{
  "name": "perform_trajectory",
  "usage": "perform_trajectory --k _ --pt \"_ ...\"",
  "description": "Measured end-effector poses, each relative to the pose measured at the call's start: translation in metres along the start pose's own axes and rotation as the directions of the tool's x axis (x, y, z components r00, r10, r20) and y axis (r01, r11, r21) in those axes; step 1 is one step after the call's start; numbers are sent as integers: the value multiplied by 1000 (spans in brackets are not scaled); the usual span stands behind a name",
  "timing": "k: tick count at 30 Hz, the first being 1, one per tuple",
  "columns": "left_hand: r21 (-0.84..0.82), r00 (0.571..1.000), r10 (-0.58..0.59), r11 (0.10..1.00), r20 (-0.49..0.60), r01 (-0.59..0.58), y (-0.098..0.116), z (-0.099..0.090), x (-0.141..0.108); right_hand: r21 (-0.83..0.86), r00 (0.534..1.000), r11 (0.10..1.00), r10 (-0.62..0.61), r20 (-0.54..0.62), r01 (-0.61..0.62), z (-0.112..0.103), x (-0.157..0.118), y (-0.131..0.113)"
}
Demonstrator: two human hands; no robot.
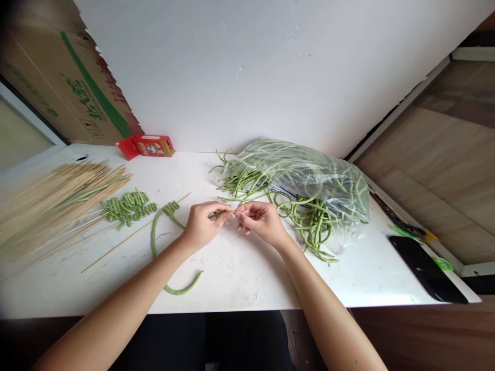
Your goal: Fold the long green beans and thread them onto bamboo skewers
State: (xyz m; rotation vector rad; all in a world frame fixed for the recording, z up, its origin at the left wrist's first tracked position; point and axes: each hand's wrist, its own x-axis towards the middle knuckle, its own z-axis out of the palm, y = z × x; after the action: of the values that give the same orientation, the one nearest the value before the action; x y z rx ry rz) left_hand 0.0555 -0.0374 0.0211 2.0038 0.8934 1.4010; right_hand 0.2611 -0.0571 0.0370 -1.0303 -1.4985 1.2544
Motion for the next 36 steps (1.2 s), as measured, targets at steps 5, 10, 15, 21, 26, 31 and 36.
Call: perform_trajectory --k 5,10,15,21,26,31,36 --pt "34 1000 27 999 15 -28 -3 0 -1 -53 999 998 -36 -25 35 1 -2 -4" --pt "-15 999 -21 1000 29 21 0 0 0 -39 1000 999 21 5 -21 5 -3 -10" --pt "-90 996 -75 993 41 78 3 -1 1 -11 998 999 41 38 -40 6 -3 -10" --pt "-187 991 -118 974 66 129 7 -4 2 45 995 998 42 90 -47 2 -3 -5" --pt "-255 989 -124 957 81 141 8 -4 2 103 994 993 55 98 -65 1 -2 2" --pt "-287 990 -118 948 81 137 9 -4 3 176 992 980 75 103 -92 1 -1 10" --pt "-313 987 -140 936 83 159 12 -5 3 226 989 969 72 132 -101 3 0 9"
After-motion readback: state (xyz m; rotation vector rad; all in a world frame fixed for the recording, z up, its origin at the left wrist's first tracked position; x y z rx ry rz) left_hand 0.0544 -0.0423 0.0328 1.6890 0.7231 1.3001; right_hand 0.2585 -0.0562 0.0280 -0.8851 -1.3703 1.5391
